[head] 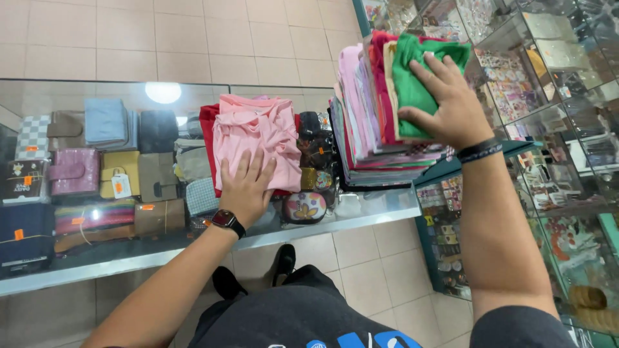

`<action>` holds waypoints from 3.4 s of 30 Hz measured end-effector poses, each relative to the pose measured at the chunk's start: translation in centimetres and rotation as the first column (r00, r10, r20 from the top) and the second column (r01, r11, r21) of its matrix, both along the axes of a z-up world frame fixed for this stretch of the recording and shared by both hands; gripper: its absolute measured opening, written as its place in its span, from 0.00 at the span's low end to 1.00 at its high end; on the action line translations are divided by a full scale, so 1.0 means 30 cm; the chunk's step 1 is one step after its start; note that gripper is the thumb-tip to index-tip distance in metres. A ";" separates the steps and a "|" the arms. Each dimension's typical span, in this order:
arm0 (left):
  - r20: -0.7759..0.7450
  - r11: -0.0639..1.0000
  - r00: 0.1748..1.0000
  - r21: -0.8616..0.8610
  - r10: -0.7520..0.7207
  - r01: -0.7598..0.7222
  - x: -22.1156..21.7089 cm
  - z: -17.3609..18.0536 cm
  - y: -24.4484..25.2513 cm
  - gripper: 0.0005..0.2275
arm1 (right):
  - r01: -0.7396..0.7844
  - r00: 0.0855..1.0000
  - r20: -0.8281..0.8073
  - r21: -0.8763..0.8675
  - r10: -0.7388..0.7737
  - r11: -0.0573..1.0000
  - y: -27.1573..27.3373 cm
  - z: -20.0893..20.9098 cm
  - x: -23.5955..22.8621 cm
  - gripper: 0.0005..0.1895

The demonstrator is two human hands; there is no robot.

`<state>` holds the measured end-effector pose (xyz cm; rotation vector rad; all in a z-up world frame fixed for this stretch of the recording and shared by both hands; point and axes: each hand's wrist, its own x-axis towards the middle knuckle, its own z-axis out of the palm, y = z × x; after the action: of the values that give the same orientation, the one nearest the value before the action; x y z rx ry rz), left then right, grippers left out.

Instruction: Folding and stacking small children's shirts on a glass display counter in a retail store.

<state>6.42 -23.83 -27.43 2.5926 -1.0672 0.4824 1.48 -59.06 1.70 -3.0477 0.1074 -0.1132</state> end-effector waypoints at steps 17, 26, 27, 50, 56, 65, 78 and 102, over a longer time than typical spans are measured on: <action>-0.003 0.998 0.999 -0.039 0.049 -0.049 -0.034 0.020 -0.017 0.28 | -0.041 0.990 -0.138 -0.063 0.032 0.997 -0.189 0.111 0.027 0.50; -0.001 0.996 0.997 -0.040 0.078 -0.078 -0.059 0.001 -0.024 0.24 | -0.206 0.963 -0.162 0.072 0.215 0.976 -0.336 0.120 0.097 0.43; 0.012 0.996 0.997 -0.043 0.073 -0.072 -0.061 0.003 -0.024 0.22 | -0.233 0.959 -0.143 0.090 0.244 0.968 -0.350 0.121 0.103 0.42; -0.184 0.997 0.981 -0.046 0.058 -0.067 -0.013 0.001 0.063 0.34 | -0.583 0.801 0.345 0.260 0.490 0.770 0.379 -0.489 -0.123 0.20; -0.181 0.998 0.983 -0.062 0.014 -0.026 0.028 -0.093 0.235 0.20 | -0.416 0.906 0.071 -0.036 0.417 0.909 0.521 -0.807 -0.024 0.26; 0.101 0.958 0.987 -0.246 -0.126 0.148 0.181 -0.050 0.220 0.10 | -0.138 0.976 0.178 0.067 0.124 0.988 0.499 -0.711 0.002 0.14; -0.394 0.749 0.834 -0.662 -0.386 0.034 0.474 0.546 0.243 0.09 | -0.160 0.962 0.272 0.606 -0.014 0.779 0.547 -0.110 0.302 0.12; -0.826 0.576 0.394 -0.105 0.403 -0.811 -0.237 0.315 1.154 0.09 | -0.863 0.433 -0.098 0.244 0.896 0.443 1.580 -0.773 0.373 0.28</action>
<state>-0.68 10.78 -17.98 2.2088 0.3775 -0.1805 12.68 -11.67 -21.49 -2.4947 -1.4028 0.2942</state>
